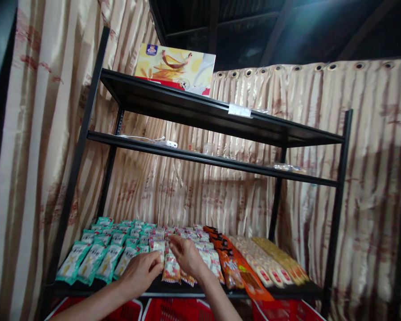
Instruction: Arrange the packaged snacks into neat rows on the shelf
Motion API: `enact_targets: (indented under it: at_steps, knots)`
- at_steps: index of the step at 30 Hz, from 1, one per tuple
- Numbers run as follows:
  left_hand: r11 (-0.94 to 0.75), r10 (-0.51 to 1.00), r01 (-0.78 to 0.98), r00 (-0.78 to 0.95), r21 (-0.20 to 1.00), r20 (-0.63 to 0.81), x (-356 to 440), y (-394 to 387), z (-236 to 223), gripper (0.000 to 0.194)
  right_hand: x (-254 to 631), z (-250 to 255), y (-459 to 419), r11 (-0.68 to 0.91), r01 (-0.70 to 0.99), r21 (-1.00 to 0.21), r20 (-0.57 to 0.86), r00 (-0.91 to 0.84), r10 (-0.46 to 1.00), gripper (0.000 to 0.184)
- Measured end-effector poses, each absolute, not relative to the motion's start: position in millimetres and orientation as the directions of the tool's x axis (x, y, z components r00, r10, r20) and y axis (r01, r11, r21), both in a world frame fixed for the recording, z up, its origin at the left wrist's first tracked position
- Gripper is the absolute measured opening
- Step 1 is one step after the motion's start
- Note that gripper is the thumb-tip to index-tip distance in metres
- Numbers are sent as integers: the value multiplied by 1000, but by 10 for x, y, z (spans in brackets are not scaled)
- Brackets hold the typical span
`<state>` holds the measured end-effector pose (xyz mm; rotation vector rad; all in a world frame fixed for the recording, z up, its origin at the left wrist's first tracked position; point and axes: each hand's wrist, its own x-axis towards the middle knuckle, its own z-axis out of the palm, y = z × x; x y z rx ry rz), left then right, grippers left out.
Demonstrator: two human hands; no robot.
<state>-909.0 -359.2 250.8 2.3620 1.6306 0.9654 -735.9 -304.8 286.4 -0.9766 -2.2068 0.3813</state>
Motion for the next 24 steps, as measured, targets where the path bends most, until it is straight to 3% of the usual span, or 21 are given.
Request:
enact_targets:
  at_steps: [5,10,16,24]
  knots:
    - [-382,903,824,237,418,358,-9367,-3630,2447,15,-7564,2937,-2963,674,572,-467,461,-493,738,34]
    - [-297,953,913,266,279,147,-9888,-3631,2302,19,-7995,2786,-2747,709,518,-479,408,-584,702,31]
    - [-85,985,957,123,279,-121,-10592,-3599,1657,22,-8643,2026,-2492,717,507,-478,205,-729,653,33]
    - [142,976,946,-84,293,-202,-10786,-3566,994,39,-9212,1074,-2385,731,518,-444,93,-785,613,37]
